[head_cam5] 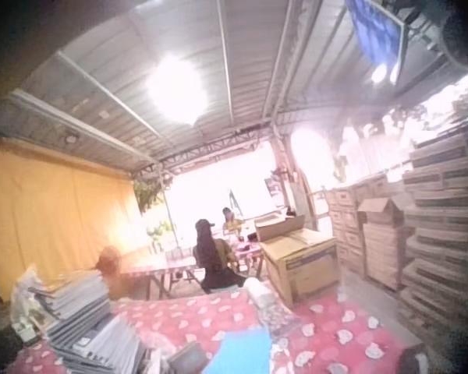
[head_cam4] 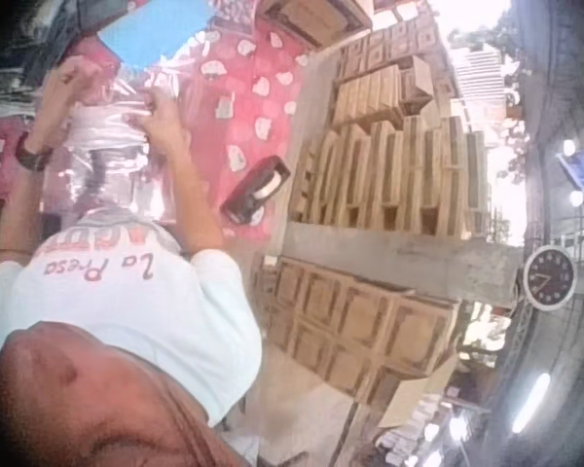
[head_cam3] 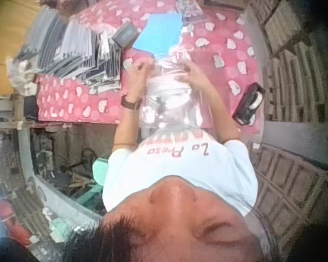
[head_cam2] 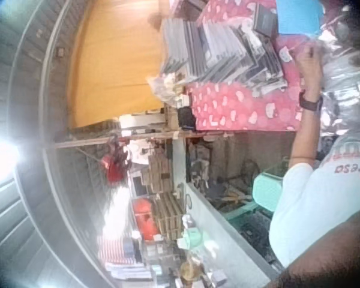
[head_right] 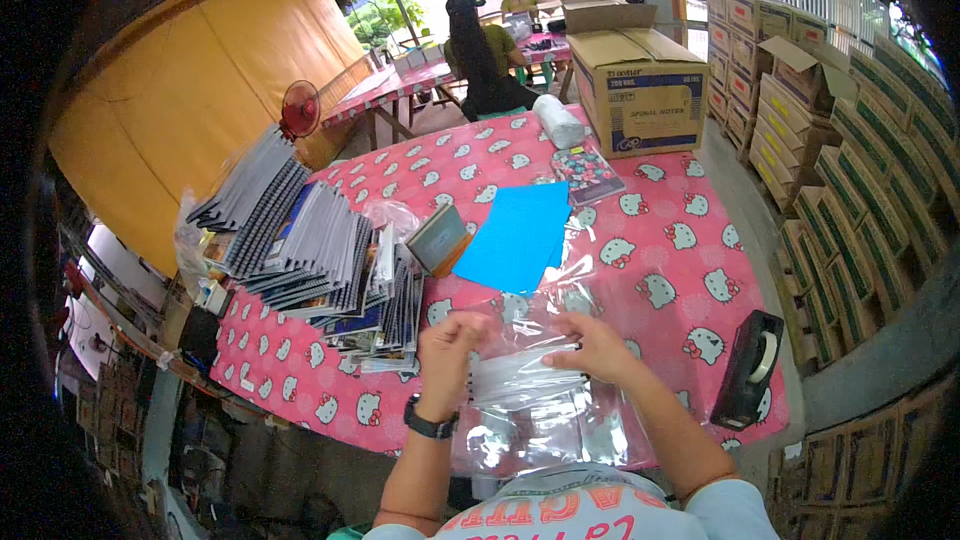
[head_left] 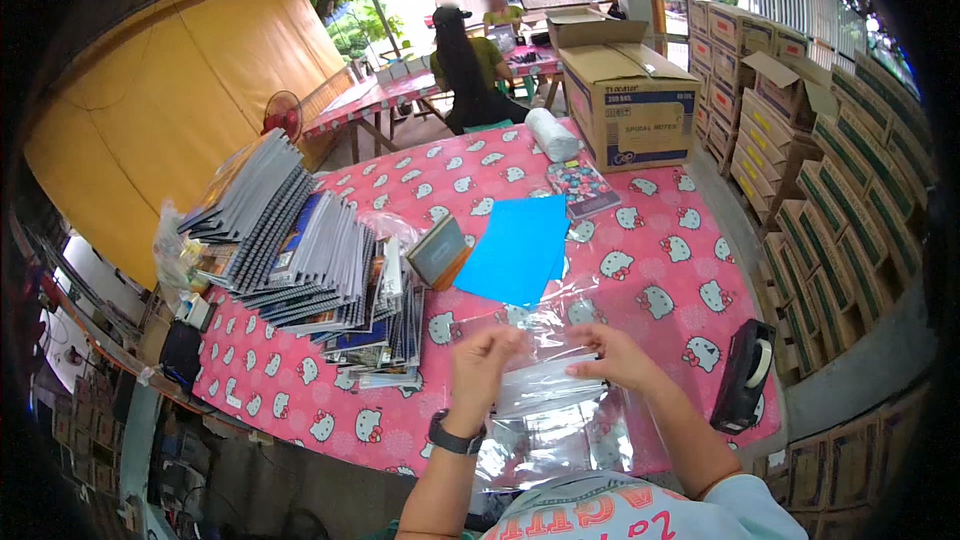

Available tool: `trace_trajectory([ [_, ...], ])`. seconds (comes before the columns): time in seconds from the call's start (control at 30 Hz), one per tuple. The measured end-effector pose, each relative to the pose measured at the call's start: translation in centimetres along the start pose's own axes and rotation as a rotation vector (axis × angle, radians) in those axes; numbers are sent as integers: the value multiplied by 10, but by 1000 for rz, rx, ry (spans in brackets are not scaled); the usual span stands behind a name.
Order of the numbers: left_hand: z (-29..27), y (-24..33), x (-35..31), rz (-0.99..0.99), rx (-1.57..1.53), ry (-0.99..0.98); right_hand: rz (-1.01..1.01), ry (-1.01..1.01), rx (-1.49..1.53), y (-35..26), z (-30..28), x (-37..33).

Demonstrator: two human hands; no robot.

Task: The person places several spiral notebooks into a plastic bag, seals the bag with tape from a dispenser, and moves the package to a separate stack on the table.

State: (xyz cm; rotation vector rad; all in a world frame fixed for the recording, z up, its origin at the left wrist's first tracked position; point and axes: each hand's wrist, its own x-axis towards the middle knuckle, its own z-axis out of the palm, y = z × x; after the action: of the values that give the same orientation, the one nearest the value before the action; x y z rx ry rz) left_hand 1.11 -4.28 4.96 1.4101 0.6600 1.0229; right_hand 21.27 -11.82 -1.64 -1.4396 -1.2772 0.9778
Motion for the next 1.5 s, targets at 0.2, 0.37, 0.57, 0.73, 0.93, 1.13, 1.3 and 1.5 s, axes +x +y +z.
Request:
trace_trajectory([
  [0.2, -62, -24, -2, -146, 326, -369, -123, -79, 269, -58, 14, 4],
  [0.37, -33, -28, -3, -292, 559, -395, -211, -86, 48, -53, -2, 3],
  [0.57, -35, -25, 3, -22, 155, -169, -237, -106, 70, -28, -5, 1],
  [0.73, -43, -39, -3, -292, 473, -503, 160, -596, -127, -28, -6, 14],
  [0.93, -35, -4, -23, 349, 790, -582, -410, -486, -654, -58, -9, -24],
  [1.13, -27, -37, -49, 551, 754, -419, -756, -130, -733, -31, 17, -34],
  [1.3, -16, -17, -51, 528, 932, -293, -745, -71, -673, -31, 21, -33],
  [1.5, -15, -25, -48, 528, 989, -286, -606, -110, -751, -51, 23, -28],
])
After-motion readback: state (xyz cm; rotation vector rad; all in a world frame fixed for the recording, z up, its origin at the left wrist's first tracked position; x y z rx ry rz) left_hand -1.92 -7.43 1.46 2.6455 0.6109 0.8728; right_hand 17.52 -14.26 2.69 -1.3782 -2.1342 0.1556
